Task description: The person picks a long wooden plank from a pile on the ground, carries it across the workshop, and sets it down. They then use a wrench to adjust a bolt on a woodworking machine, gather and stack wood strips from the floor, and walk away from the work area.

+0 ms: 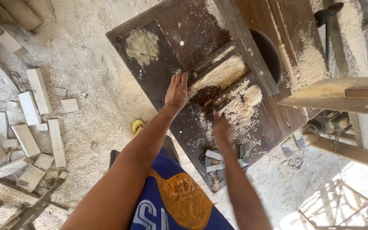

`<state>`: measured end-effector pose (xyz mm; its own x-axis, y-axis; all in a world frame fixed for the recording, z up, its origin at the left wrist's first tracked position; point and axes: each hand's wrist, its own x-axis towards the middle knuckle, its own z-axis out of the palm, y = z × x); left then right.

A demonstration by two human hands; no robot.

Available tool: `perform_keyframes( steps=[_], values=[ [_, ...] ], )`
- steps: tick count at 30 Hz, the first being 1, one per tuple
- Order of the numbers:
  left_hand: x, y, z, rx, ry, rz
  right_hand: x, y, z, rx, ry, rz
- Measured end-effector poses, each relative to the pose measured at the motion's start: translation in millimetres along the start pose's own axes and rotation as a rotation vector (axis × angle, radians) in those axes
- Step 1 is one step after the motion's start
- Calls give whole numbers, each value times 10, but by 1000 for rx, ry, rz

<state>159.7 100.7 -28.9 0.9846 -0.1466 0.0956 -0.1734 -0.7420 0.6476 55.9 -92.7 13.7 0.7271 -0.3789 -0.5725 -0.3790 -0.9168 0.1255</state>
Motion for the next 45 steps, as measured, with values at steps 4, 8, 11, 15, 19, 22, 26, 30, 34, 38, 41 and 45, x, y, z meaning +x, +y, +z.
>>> perform_keyframes(
  steps=[4, 8, 11, 15, 19, 22, 26, 30, 34, 38, 41, 45],
  values=[
    [52, -31, -19, 1, -121, -1, -150, -509, 335, 547, 120, 355],
    [132, 11, -87, 46, -181, -1, -89, -260, 335, 624, 84, 301],
    [171, 48, -130, -34, -300, -59, -109, 69, 206, 504, 566, -165],
    [203, 43, -147, 25, -278, 99, 55, 356, -93, 400, -144, 14],
    [224, 7, -142, 107, -370, 157, 204, 501, -336, 130, -306, -133],
    [287, -9, -130, 91, -416, 188, 276, 520, -384, -3, -377, -166],
    [403, -33, -144, 127, -527, 177, 232, 480, -208, 14, -316, -134],
    [486, -41, -150, 144, -530, 228, 16, 323, 113, 116, -29, 71],
    [537, -25, -136, 180, -586, 215, -134, -125, 335, 299, 318, 361],
    [534, -45, -125, 169, -569, 249, -193, -663, 446, 706, 190, 763],
    [485, -78, -125, 211, -628, 223, -287, -724, 504, 741, 304, 736],
    [433, -118, -77, 252, -585, 246, -373, -433, 571, 715, 309, 555]
  ],
)
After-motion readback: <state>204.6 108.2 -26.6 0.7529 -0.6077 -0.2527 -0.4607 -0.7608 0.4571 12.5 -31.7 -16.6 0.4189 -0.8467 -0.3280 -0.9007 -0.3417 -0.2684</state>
